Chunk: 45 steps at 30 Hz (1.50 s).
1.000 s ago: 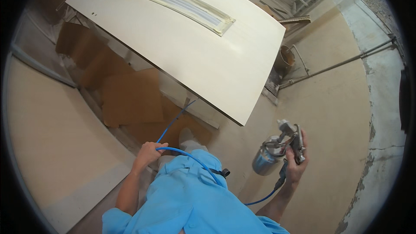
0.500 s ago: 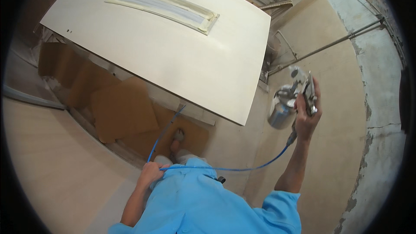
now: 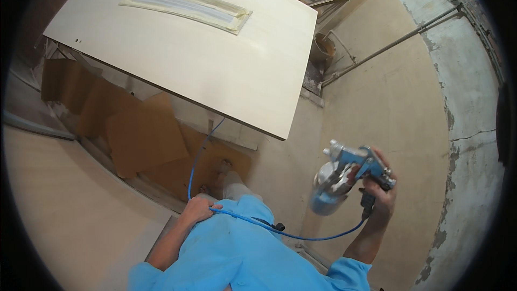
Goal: The person uses a spray gun to apply white paint to a large flat panel. They move the spray gun in steady horizontal passes across the surface, covering the area methodically.
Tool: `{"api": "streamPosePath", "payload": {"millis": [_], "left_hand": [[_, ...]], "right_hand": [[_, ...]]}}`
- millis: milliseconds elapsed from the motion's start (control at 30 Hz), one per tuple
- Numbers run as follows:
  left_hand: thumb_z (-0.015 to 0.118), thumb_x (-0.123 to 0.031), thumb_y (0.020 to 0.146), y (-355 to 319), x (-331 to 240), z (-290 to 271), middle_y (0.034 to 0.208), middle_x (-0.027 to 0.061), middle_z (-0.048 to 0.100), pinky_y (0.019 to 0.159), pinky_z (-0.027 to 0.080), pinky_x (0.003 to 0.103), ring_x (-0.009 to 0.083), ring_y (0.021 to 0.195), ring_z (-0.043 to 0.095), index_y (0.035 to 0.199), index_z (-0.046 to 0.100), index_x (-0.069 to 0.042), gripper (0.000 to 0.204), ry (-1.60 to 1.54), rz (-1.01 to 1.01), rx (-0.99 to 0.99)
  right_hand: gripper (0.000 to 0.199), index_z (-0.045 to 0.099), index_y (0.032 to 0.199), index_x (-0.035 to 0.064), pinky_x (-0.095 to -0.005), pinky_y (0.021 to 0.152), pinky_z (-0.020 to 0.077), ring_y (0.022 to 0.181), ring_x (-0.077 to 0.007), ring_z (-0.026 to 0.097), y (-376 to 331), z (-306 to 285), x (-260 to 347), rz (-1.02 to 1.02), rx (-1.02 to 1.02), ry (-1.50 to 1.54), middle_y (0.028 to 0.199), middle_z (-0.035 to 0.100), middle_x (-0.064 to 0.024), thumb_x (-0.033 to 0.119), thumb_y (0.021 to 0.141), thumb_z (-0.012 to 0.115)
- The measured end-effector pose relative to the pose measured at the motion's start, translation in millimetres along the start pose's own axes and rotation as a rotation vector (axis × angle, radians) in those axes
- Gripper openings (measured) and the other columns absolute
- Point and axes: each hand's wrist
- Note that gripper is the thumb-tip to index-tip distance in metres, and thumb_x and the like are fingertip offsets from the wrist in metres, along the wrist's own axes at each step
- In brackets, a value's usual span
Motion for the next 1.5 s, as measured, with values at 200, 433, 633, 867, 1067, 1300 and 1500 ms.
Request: {"api": "streamPosePath", "payload": {"millis": [200,433,633,867,1067,1300,1500], "left_hand": [[0.051,-0.066,0.098,14,-40,39,0.097,0.0239,0.073,0.089,0.052,0.05,0.0429,0.098,0.068,0.104,0.08,-0.015,0.059,-0.028,0.023,-0.09],[0.052,-0.064,0.098,38,-123,108,0.093,0.0244,0.072,0.084,0.051,0.051,0.0442,0.093,0.067,0.096,0.079,-0.009,0.062,-0.235,-0.081,-0.235],[0.068,-0.047,0.095,30,-219,132,0.094,0.0227,0.073,0.083,0.053,0.047,0.0402,0.091,0.07,0.105,0.079,-0.01,0.04,-0.452,-0.342,-0.234],[0.059,-0.055,0.098,52,-248,155,0.093,0.0212,0.072,0.081,0.053,0.049,0.0427,0.091,0.069,0.098,0.079,-0.01,0.05,-0.511,-0.247,-0.422],[0.058,-0.058,0.097,75,-257,153,0.095,0.021,0.073,0.084,0.054,0.05,0.0425,0.095,0.069,0.097,0.08,-0.012,0.051,-0.361,-0.257,-0.358],[0.059,-0.055,0.097,80,-276,142,0.097,0.0204,0.074,0.087,0.053,0.047,0.0398,0.096,0.069,0.101,0.08,-0.011,0.049,-0.338,-0.267,-0.357],[0.06,-0.056,0.097,77,-261,140,0.1,0.0185,0.074,0.088,0.053,0.046,0.0388,0.1,0.069,0.101,0.08,-0.011,0.049,-0.43,-0.24,-0.36]], "right_hand": [[0.067,0.046,0.148,-0.0072,-0.0297,0.076,0.0528,0.085,-0.0181,0.067,27,-23,-35,0.052,0.21,0.149,0.098,0.068,-0.0115,-0.001,0.084,0.066],[0.066,0.046,0.152,0.0032,-0.0274,0.077,0.0519,0.089,-0.0126,0.063,156,-61,-76,-0.223,0.129,-0.03,0.106,0.065,-0.0067,-0.005,0.089,0.062],[0.06,0.049,0.151,0.0036,-0.0325,0.098,0.0506,0.113,-0.0212,0.066,260,-103,-54,-0.67,0.073,-0.512,0.134,0.066,-0.0147,-0.008,0.093,0.059],[0.055,0.054,0.143,-0.0041,-0.0294,0.093,0.0494,0.105,-0.017,0.066,243,-150,-50,-0.427,0.341,-0.263,0.114,0.07,-0.0119,-0.003,0.09,0.065],[0.061,0.051,0.147,-0.0018,-0.0346,0.091,0.0537,0.098,-0.0186,0.068,221,-144,-58,0.075,0.83,0.323,0.112,0.071,-0.0133,-0.001,0.088,0.068],[0.067,0.047,0.151,0.0012,-0.0283,0.075,0.0558,0.083,-0.0118,0.065,261,-104,-67,-0.232,0.684,0.099,0.099,0.069,-0.0064,0.002,0.088,0.07],[0.061,0.046,0.153,0.0052,-0.0225,0.062,0.0519,0.075,-0.0067,0.059,299,-81,-71,-0.396,0.458,0.009,0.098,0.066,-0.0047,-0.004,0.095,0.06]]}}
Point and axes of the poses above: each hand's wrist, its own y-axis towards the middle knuckle, its own z-axis out of the palm, x = y × z
